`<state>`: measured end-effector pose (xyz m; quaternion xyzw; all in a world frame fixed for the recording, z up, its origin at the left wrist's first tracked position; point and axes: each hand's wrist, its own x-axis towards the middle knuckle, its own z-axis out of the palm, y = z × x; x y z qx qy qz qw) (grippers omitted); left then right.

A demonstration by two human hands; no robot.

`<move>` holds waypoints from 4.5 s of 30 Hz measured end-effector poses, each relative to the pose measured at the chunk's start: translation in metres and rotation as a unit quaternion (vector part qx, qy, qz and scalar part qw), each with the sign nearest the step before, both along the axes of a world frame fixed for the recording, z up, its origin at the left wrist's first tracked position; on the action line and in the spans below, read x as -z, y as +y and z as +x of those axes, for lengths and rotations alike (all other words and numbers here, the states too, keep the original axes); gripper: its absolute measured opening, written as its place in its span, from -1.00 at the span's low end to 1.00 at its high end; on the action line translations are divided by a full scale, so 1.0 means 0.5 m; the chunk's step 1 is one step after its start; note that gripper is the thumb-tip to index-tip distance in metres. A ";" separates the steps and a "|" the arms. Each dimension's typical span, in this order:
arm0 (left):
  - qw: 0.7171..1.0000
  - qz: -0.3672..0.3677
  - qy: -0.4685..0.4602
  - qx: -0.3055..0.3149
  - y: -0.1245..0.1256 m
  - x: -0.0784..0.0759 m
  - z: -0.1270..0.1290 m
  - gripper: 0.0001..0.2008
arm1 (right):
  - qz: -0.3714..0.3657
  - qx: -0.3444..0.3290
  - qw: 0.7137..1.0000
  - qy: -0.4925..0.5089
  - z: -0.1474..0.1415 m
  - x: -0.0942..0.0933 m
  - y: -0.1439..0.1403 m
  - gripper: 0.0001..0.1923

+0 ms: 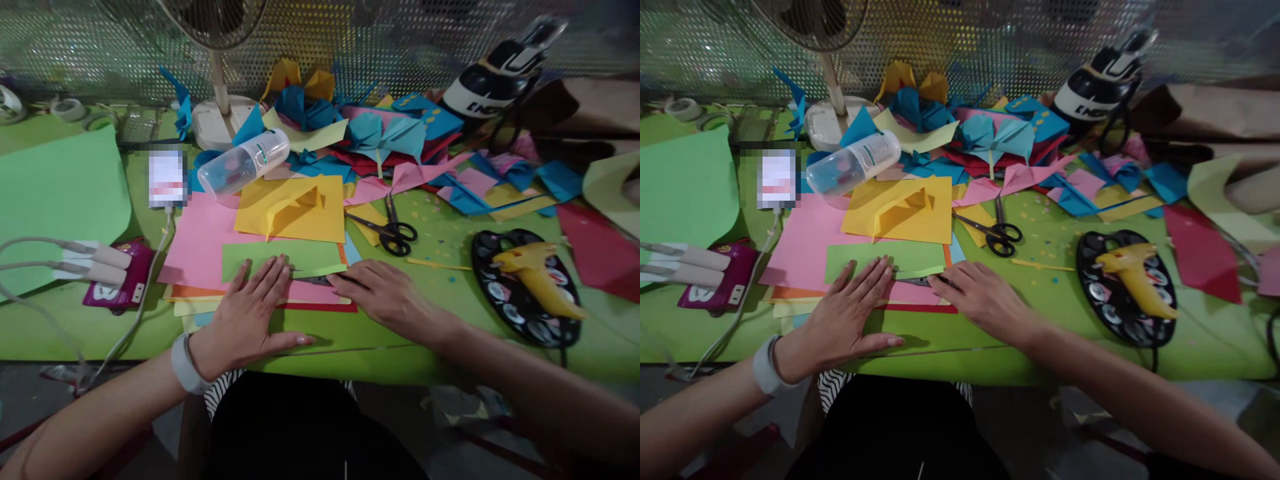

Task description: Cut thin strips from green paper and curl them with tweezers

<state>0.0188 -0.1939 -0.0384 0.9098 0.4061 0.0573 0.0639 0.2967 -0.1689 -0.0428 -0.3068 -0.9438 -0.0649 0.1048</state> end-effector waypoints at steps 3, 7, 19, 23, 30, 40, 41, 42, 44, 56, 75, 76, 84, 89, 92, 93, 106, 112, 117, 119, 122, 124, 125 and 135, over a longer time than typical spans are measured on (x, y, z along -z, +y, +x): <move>1.000 0.013 0.008 -0.017 -0.003 0.000 -0.018 -0.08 | 0.007 -0.001 1.000 0.003 0.001 0.011 0.001 -0.70; 1.000 0.009 0.020 -0.016 -0.004 -0.001 -0.041 -0.06 | 0.022 -0.005 1.000 -0.004 -0.013 0.012 0.002 -0.70; 1.000 0.002 0.016 -0.016 -0.006 0.000 -0.039 -0.05 | 0.028 -0.018 0.999 -0.017 -0.028 0.008 0.007 -0.69; 0.999 -0.005 0.023 -0.021 -0.006 -0.001 -0.039 -0.03 | 0.036 -0.024 0.999 -0.009 -0.037 0.008 0.008 -0.70; 1.000 -0.002 0.015 -0.021 -0.009 0.000 -0.037 -0.04 | 0.023 -0.013 1.000 -0.010 -0.051 0.004 0.003 -0.70; 1.000 0.014 0.007 -0.027 -0.010 -0.014 -0.075 -0.02 | 0.037 -0.018 0.999 -0.005 -0.052 0.009 -0.001 -0.70; 1.000 0.010 0.011 -0.023 -0.011 -0.012 -0.080 -0.04 | 0.038 -0.017 0.999 -0.003 -0.054 0.009 0.000 -0.71; 1.000 0.003 0.015 -0.018 -0.012 -0.011 -0.084 -0.05 | 0.039 -0.016 0.999 0.000 -0.058 0.008 0.000 -0.71; 1.000 -0.004 0.020 -0.017 -0.014 -0.006 -0.087 -0.05 | 0.042 -0.018 0.999 0.006 -0.068 0.006 0.002 -0.73; 1.000 -0.011 0.002 -0.018 -0.017 -0.001 -0.086 -0.02 | 0.049 -0.029 0.998 -0.004 -0.087 0.001 0.005 -0.73; 0.999 -0.029 0.003 -0.021 -0.021 -0.017 -0.094 0.00 | 0.028 -0.037 0.999 0.008 -0.102 0.013 0.004 -0.71; 0.999 -0.032 0.006 -0.025 -0.021 -0.021 -0.100 0.00 | 0.029 -0.039 0.999 0.011 -0.102 0.012 0.003 -0.72; 0.999 -0.032 0.018 -0.038 -0.026 -0.026 -0.131 -0.04 | 0.067 -0.040 0.997 0.003 -0.126 0.002 0.006 -0.73; 0.999 -0.021 0.019 -0.037 -0.026 -0.024 -0.127 -0.02 | 0.058 -0.048 0.997 0.005 -0.133 -0.001 0.006 -0.73; 0.999 -0.021 0.015 -0.037 -0.026 -0.024 -0.128 -0.02 | 0.050 -0.046 0.998 0.009 -0.134 0.001 0.006 -0.73; 0.999 -0.021 0.014 -0.038 -0.026 -0.023 -0.128 -0.02 | 0.046 -0.043 0.998 0.008 -0.136 0.002 0.006 -0.73; 0.998 -0.049 0.011 -0.035 -0.022 -0.032 -0.151 -0.02 | 0.050 -0.054 0.997 0.009 -0.137 0.004 0.006 -0.72; 0.999 -0.030 0.031 -0.025 -0.014 -0.034 -0.164 -0.10 | 0.054 -0.040 0.998 0.002 -0.153 0.003 0.005 -0.72; 0.999 -0.026 0.028 -0.029 -0.015 -0.030 -0.160 -0.07 | 0.047 -0.055 0.997 -0.005 -0.170 -0.001 0.006 -0.69; 0.999 -0.025 0.030 -0.030 -0.015 -0.031 -0.161 -0.07 | 0.044 -0.063 0.997 -0.003 -0.168 -0.002 0.005 -0.68; 0.998 -0.036 0.031 -0.027 -0.014 -0.032 -0.162 -0.06 | 0.044 -0.058 0.997 -0.002 -0.166 -0.003 0.004 -0.66; 0.998 -0.045 0.027 -0.026 -0.014 -0.032 -0.163 -0.05 | 0.050 -0.054 0.997 0.003 -0.170 -0.002 0.005 -0.68; 0.998 -0.048 0.025 -0.026 -0.013 -0.031 -0.164 -0.04 | 0.053 -0.054 0.997 0.006 -0.173 -0.002 0.006 -0.69; 0.997 -0.065 0.008 -0.033 -0.012 -0.039 -0.168 -0.04 | 0.045 -0.053 0.998 0.004 -0.177 -0.005 0.013 -0.73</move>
